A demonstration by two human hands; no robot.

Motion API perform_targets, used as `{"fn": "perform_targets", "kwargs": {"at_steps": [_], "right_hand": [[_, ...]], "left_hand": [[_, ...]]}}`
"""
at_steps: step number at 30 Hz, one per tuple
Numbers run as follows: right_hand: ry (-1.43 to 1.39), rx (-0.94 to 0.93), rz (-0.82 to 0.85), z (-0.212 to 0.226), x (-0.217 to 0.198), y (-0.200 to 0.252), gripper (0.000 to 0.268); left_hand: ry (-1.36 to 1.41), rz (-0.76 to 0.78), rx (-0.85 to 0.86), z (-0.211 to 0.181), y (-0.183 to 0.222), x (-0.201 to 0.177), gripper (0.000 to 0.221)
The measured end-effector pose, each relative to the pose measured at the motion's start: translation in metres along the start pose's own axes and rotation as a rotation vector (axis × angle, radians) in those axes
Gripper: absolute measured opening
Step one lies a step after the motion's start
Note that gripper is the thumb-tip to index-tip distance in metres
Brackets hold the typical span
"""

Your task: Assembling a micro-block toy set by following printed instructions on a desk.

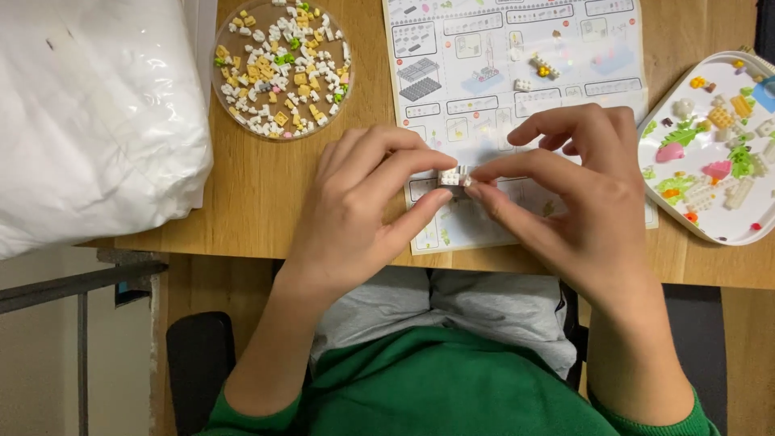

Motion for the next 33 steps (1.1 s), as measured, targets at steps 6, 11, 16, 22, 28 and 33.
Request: {"fn": "perform_targets", "kwargs": {"at_steps": [6,11,16,22,28,33], "right_hand": [[0.058,-0.075,0.058,-0.0011,0.0024,-0.0065,0.01],[0.093,-0.077,0.077,0.0034,0.0025,-0.0072,0.01],[0.129,-0.104,0.062,0.0037,0.0003,-0.0063,0.008],[0.21,-0.162,-0.031,0.0056,0.0023,-0.0011,0.006],[0.292,-0.246,-0.131,0.0058,0.005,0.0024,0.006],[0.205,-0.22,-0.112,0.004,0.0039,0.0023,0.006]], "left_hand": [[-0.058,0.001,0.018,-0.0001,0.0007,0.0021,0.01],[-0.055,-0.017,0.018,-0.0002,0.0003,0.0024,0.008],[-0.025,-0.021,0.016,0.0006,0.0005,0.0033,0.01],[-0.017,-0.027,0.022,0.0004,0.0006,0.0036,0.01],[0.001,-0.033,0.013,-0.0007,-0.0004,0.0026,0.008],[0.019,-0.04,0.025,-0.0001,-0.0003,0.0031,0.009]]}}
Point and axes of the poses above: each hand's wrist, its own y-axis away from the middle knuckle, its own x-axis out of the palm, z = x × y, the point moved 4 cm from there along -y, towards the middle knuckle, and after that the axes turned 9 degrees about x, right-handed, at the moved point
